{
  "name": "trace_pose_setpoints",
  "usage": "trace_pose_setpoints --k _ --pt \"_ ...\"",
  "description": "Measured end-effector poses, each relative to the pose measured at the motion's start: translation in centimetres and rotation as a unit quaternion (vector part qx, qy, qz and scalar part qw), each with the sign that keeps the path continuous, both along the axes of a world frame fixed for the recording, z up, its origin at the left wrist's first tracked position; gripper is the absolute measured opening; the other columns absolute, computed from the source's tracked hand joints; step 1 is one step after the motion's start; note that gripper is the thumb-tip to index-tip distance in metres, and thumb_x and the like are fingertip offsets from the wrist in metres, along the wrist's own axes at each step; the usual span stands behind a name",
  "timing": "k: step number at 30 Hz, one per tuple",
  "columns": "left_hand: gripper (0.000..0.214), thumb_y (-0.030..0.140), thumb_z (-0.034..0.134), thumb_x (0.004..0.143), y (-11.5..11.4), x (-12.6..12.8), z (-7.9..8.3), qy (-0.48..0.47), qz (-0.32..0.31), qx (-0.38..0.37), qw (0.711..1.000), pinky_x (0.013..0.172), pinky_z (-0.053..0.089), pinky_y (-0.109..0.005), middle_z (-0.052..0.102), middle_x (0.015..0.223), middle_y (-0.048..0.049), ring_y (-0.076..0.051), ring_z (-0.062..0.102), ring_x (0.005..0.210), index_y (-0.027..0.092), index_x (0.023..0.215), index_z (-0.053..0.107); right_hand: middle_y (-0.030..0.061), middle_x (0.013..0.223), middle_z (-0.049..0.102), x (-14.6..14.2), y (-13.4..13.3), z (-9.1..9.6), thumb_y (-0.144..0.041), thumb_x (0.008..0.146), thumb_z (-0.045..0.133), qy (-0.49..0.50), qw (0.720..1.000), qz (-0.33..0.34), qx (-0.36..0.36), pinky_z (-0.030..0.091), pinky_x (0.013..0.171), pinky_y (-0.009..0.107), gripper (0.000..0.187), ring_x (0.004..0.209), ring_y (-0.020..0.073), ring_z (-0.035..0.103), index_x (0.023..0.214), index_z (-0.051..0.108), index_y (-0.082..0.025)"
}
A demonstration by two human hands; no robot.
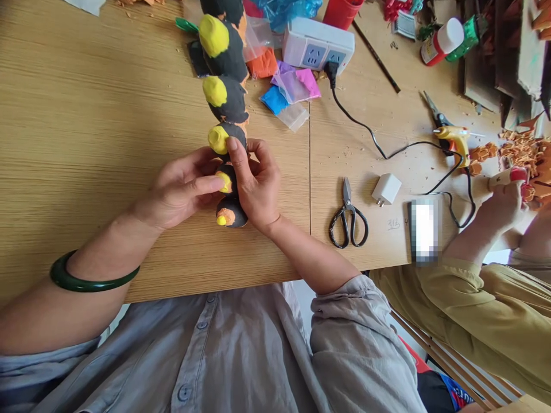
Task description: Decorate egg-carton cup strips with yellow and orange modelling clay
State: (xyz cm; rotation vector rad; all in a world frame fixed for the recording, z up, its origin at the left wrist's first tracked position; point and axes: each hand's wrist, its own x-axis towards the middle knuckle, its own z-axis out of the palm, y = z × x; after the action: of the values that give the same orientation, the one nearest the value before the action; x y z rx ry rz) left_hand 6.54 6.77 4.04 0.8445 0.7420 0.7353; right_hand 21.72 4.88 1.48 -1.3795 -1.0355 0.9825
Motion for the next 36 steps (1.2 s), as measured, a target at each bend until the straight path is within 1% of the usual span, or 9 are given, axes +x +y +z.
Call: trace_pose_setpoints --k 4,7,12,16,21,23,27,31,36 --pt "0.061 0.042 0.115 0.064 0.1 0.0 0.0 0.005 0.004 -0.012 1.000 0.085 0.060 -0.030 0.077 0.099 0.0016 -0.019 0.065 0.094 0.032 0.115 0.082 -0.0016 0.081 0.066 -0.3 0.0 0.5 -0.079 0.106 0.069 -0.005 1.000 -0.009 0.019 0.068 0.063 0.033 0.053 0.077 0.0184 0.073 0.092 0.061 -0.029" --pt "0.063 0.045 0.115 0.060 0.0 0.1 -0.3 0.041 0.039 0.014 0.998 0.089 0.061 -0.033 0.080 0.103 -0.0015 -0.023 0.068 0.101 0.029 0.111 0.080 -0.0019 0.077 0.064 -0.4 0.0 0.5 -0.085 0.104 0.067 -0.002 0.999 -0.011 0.045 0.064 0.055 0.032 0.058 0.067 0.0169 0.066 0.088 0.060 -0.029" --pt "0.058 0.040 0.109 0.065 -0.5 0.4 -0.7 0.079 0.078 0.065 0.992 0.104 0.063 -0.041 0.085 0.119 -0.0039 -0.031 0.074 0.121 0.028 0.115 0.082 -0.0001 0.080 0.065 -0.5 0.0 0.1 -0.077 0.109 0.066 -0.021 1.000 -0.003 0.006 0.065 0.061 0.031 0.052 0.074 0.0174 0.069 0.091 0.061 -0.029" --pt "0.065 0.037 0.106 0.072 -0.8 0.4 -0.8 0.081 0.070 0.105 0.989 0.103 0.066 -0.040 0.084 0.126 -0.0081 -0.033 0.078 0.125 0.023 0.129 0.079 -0.0017 0.081 0.062 -0.5 -0.1 -0.1 -0.077 0.108 0.066 -0.020 0.999 -0.006 0.042 0.062 0.059 0.029 0.053 0.071 0.0147 0.065 0.091 0.061 -0.027" --pt "0.057 0.055 0.086 0.092 -0.3 -0.1 -1.6 0.076 0.033 0.149 0.985 0.112 0.067 -0.043 0.083 0.130 -0.0105 -0.036 0.075 0.138 0.022 0.137 0.078 -0.0018 0.083 0.062 -0.3 0.1 -0.1 -0.078 0.107 0.068 -0.013 0.998 -0.017 0.058 0.060 0.060 0.029 0.054 0.073 0.0147 0.065 0.091 0.061 -0.027" --pt "0.057 0.060 0.080 0.096 0.0 -0.3 -1.9 0.060 0.009 0.155 0.986 0.114 0.067 -0.045 0.083 0.133 -0.0111 -0.037 0.074 0.139 0.023 0.140 0.079 -0.0010 0.084 0.063 -0.2 0.2 -0.2 -0.079 0.107 0.068 -0.014 0.998 -0.020 0.049 0.061 0.061 0.030 0.055 0.077 0.0161 0.067 0.091 0.060 -0.028" --pt "0.066 0.057 0.088 0.090 0.2 -0.3 -2.2 0.060 -0.010 0.161 0.985 0.112 0.069 -0.045 0.081 0.140 -0.0121 -0.037 0.076 0.137 0.023 0.146 0.077 0.0000 0.086 0.065 -0.1 0.2 -0.5 -0.079 0.107 0.068 -0.012 0.999 -0.005 0.031 0.062 0.064 0.031 0.052 0.083 0.0185 0.069 0.095 0.062 -0.029" --pt "0.069 0.053 0.091 0.090 -0.1 0.0 -2.5 0.064 0.007 0.175 0.982 0.115 0.068 -0.046 0.081 0.140 -0.0124 -0.037 0.076 0.139 0.022 0.149 0.073 -0.0005 0.085 0.064 -0.2 0.1 -0.7 -0.079 0.108 0.067 -0.008 0.999 -0.006 0.048 0.062 0.062 0.032 0.052 0.077 0.0176 0.065 0.093 0.062 -0.029" --pt "0.068 0.049 0.094 0.090 -0.2 -0.1 -3.0 0.069 0.013 0.174 0.982 0.116 0.067 -0.043 0.080 0.142 -0.0126 -0.035 0.075 0.139 0.020 0.149 0.073 0.0003 0.088 0.064 0.0 0.3 -0.7 -0.070 0.109 0.072 -0.016 1.000 -0.009 0.016 0.067 0.072 0.033 0.045 0.088 0.0193 0.071 0.094 0.065 -0.028"
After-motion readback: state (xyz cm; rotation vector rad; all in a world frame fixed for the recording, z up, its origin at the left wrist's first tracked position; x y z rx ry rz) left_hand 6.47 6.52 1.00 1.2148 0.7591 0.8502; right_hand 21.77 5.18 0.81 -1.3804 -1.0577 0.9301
